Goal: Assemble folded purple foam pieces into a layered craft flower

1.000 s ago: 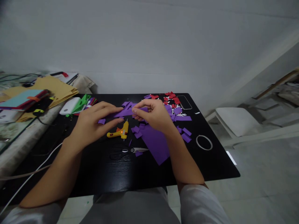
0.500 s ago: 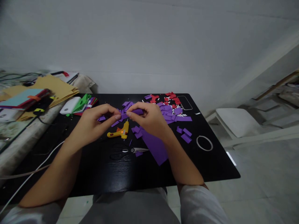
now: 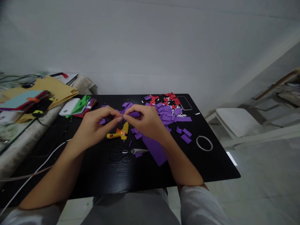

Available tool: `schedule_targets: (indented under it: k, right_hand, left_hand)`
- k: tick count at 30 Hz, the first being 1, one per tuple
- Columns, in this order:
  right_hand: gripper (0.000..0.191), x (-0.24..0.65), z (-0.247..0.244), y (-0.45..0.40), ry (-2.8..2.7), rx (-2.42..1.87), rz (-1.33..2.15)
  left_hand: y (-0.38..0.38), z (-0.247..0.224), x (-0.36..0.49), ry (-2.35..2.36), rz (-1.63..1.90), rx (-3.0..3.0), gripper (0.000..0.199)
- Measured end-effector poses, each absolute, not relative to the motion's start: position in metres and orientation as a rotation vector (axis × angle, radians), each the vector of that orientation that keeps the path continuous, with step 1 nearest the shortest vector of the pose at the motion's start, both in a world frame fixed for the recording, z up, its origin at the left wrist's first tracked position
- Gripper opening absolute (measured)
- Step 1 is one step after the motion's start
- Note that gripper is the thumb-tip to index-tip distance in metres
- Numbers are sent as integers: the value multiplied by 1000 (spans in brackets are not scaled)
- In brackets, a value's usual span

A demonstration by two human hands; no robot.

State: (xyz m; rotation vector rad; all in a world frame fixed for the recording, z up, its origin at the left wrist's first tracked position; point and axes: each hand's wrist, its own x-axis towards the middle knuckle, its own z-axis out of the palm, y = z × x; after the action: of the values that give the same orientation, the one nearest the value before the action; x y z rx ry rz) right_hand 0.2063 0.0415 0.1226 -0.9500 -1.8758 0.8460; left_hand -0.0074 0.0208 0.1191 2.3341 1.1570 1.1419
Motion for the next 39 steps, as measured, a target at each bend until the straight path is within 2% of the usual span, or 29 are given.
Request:
schedule_targets:
  k: [9,19,28,39]
  right_hand:
    - [8,208,123,42,-1924,-961,816]
    - [13,228,128,48,-1766,-970,1012]
    - [11,242,134,55,-1528,-975,938]
    - [15,254,132,62,-1534,-1030,843]
  left_hand:
    - [21,120,-6,1133,1161,2379,10]
    - [22,121,-8,1191,1136,2326,11]
    - [26,128,-28,1302,1079,2259,15]
    - [36,134,-56,1370,950,2297,23]
